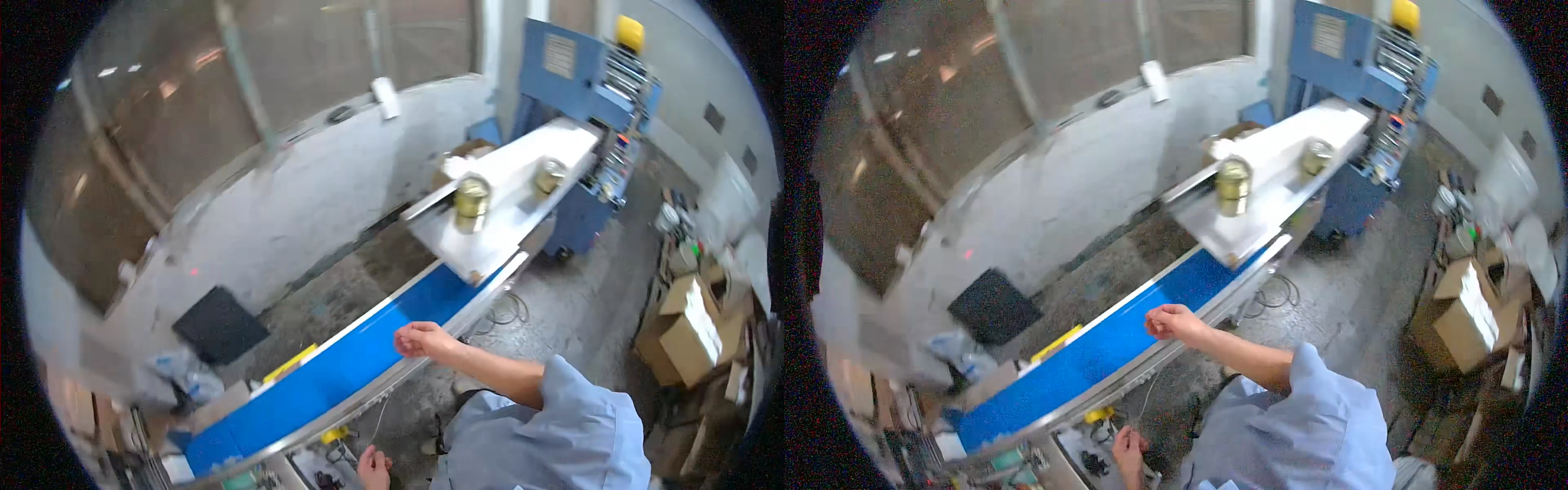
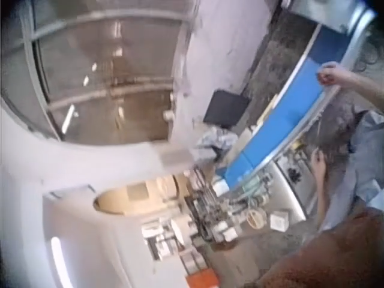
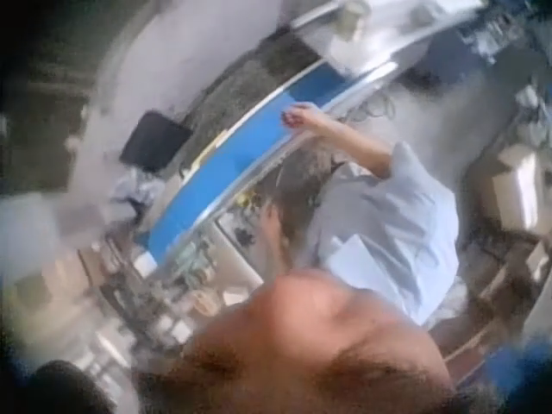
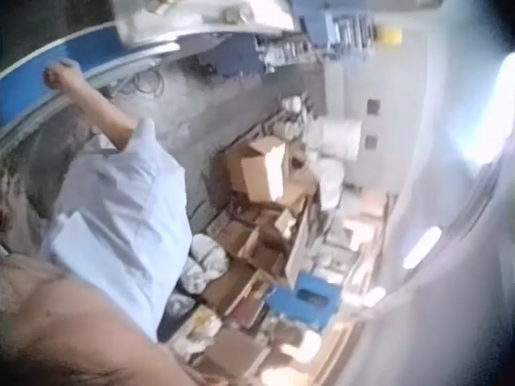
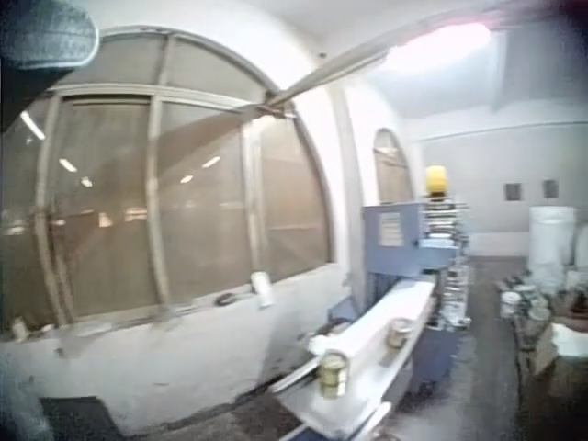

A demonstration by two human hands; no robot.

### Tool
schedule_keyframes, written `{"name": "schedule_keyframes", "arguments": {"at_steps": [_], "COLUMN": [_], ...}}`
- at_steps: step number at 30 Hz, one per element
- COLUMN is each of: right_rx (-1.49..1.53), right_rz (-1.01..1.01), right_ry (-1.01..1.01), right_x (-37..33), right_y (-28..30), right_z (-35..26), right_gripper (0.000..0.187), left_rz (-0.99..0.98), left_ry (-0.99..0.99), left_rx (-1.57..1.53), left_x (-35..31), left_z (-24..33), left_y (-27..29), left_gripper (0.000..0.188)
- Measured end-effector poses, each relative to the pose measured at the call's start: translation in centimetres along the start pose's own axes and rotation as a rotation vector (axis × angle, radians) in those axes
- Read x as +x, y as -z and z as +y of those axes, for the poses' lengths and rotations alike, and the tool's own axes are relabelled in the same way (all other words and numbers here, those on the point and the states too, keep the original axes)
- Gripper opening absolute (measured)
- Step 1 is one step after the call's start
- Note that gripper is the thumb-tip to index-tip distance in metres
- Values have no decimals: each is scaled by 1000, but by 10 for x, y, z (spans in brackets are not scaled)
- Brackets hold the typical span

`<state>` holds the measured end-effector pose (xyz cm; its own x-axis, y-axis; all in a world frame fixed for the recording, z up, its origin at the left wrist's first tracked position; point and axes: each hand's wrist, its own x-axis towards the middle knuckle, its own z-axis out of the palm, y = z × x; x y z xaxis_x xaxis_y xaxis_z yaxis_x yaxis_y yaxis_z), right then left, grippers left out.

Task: Picking up stacks of paper napkins from a conveyor belt and placing them into white cardboard boxes.

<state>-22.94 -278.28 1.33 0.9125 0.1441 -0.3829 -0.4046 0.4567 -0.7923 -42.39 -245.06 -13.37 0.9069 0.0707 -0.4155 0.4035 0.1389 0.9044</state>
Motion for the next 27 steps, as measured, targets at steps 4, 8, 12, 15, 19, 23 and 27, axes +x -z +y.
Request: {"name": "schedule_keyframes", "arguments": {"at_steps": [4,8,12,15,19,23,27], "right_rx": [173,179,46,97,165,216,185], "right_rz": [166,361,431,536,573,570,508], "right_ry": [87,112,209,214,259,263,217], "right_x": [-52,-94,-127,-152,-165,-153,-134], "right_y": [124,232,384,438,499,524,506], "right_z": [-32,-72,-100,-150,-173,-162,-168], "right_gripper": [23,25,26,29,32,30,28], "left_rz": [-175,-392,-383,-354,-329,-311,-269], "left_ry": [-12,-112,-1,-12,-123,-107,-103], "left_rx": [292,286,193,152,183,218,236], "left_x": [27,51,39,52,76,94,112], "left_z": [26,19,68,103,134,139,133], "left_y": [-125,-237,-408,-488,-557,-583,-592], "left_gripper": [42,41,29,29,28,29,23]}}
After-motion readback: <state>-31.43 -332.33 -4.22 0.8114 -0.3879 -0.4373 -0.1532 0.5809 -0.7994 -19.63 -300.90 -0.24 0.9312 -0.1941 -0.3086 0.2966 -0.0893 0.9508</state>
